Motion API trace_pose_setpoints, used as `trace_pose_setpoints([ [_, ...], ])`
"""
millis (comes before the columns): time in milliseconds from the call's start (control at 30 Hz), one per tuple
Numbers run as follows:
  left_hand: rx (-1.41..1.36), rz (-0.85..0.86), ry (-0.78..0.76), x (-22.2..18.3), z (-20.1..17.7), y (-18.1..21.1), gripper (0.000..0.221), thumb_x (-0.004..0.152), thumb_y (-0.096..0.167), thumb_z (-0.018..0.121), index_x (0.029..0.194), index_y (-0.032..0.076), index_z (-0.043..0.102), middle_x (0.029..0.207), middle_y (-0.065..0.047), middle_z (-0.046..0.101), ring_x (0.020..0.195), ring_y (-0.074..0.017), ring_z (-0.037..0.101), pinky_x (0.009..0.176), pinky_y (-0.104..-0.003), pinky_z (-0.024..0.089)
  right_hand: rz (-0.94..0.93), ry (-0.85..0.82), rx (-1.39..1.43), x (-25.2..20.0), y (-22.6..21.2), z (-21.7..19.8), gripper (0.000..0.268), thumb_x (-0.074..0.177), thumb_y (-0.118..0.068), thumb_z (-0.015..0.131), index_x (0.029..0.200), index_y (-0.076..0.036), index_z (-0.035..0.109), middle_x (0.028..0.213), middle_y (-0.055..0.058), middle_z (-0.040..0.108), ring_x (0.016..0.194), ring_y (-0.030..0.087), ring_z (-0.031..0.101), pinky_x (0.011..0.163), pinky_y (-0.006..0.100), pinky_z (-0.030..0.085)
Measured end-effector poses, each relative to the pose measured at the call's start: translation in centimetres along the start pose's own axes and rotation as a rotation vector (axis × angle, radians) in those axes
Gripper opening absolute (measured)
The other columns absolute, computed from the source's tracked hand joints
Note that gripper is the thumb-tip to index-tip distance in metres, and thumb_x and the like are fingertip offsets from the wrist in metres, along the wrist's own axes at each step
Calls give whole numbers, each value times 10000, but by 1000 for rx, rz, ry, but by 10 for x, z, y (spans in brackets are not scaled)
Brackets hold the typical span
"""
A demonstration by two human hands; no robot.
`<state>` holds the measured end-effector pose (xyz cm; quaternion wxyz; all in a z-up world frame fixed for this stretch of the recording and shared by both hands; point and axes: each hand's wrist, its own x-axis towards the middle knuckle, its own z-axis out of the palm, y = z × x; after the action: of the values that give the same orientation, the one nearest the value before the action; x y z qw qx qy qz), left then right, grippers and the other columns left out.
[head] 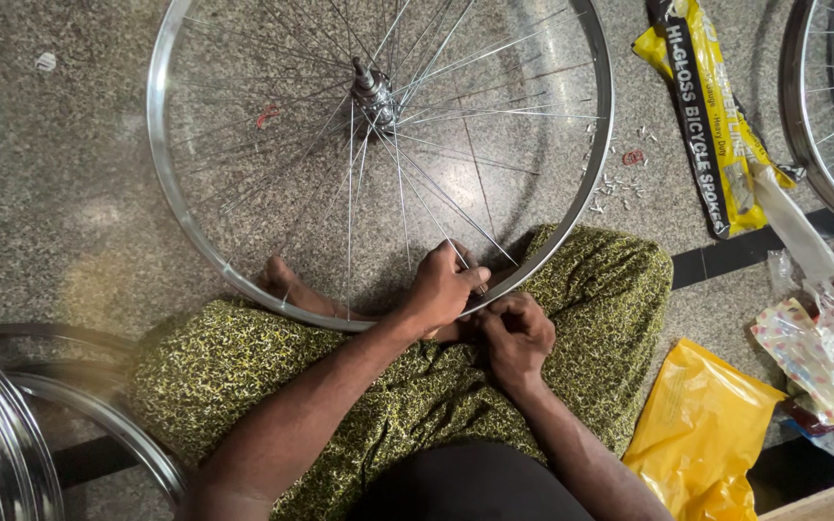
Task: The person builds a bicycle wheel by threading spokes through a central hub and into the rim, handling the spokes and rim by hand while sitting on the floor.
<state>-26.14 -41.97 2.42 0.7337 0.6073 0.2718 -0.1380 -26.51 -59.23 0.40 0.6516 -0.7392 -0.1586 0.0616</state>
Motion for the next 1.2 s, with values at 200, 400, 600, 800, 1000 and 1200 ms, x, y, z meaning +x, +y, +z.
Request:
trace_pose_setpoints([
  [200, -24, -35, 14, 1, 1, -1, 173, 962, 62, 658, 1008, -30, 519, 795, -194, 697, 569, -229, 715, 377, -314, 565, 295, 100, 160, 0, -20, 4, 126, 912, 45, 677, 904, -78, 651, 927, 24, 685, 790, 91, 701, 670, 260, 656],
  [400, -16, -30, 6, 2, -1, -4, 174, 964, 57, 657, 1012, -29, 513, 766, -205, 693, 523, -223, 698, 345, -283, 533, 252, 73, 13, 2, -18, 5, 136, 907, 53, 708, 915, -69, 649, 921, 38, 693, 766, 101, 675, 641, 244, 620],
  [600, -47, -19, -1, 0, -3, 1, 188, 958, 43, 671, 1000, -48, 512, 752, -195, 669, 493, -217, 657, 331, -290, 511, 585, 124, -38, 19, -53, 12, 146, 887, 25, 689, 982, -52, 609, 835, 25, 649, 681, 108, 647, 579, 258, 603],
  [800, 41, -10, 48, -2, -2, 0, 165, 955, 54, 680, 980, -32, 542, 783, -163, 663, 576, -211, 703, 410, -298, 588, 682, 41, -38, 21, -65, 11, 89, 914, -18, 706, 987, -33, 657, 827, 65, 657, 659, 128, 605, 569, 286, 522],
  [1000, 19, 17, -24, 5, -2, -9, 142, 961, 63, 666, 983, -23, 556, 797, -150, 657, 611, -201, 676, 455, -287, 570, 444, 57, -126, 10, -41, 9, 53, 899, -17, 673, 931, -59, 675, 982, 36, 655, 794, 111, 648, 684, 265, 612],
  [1200, 18, 36, -34, 4, -3, -10, 152, 975, 79, 668, 997, -18, 553, 819, -141, 670, 638, -175, 673, 490, -268, 566, 440, 47, -215, 7, -33, 7, 47, 887, -39, 687, 929, -58, 694, 1029, 37, 651, 847, 114, 666, 706, 257, 626],
])
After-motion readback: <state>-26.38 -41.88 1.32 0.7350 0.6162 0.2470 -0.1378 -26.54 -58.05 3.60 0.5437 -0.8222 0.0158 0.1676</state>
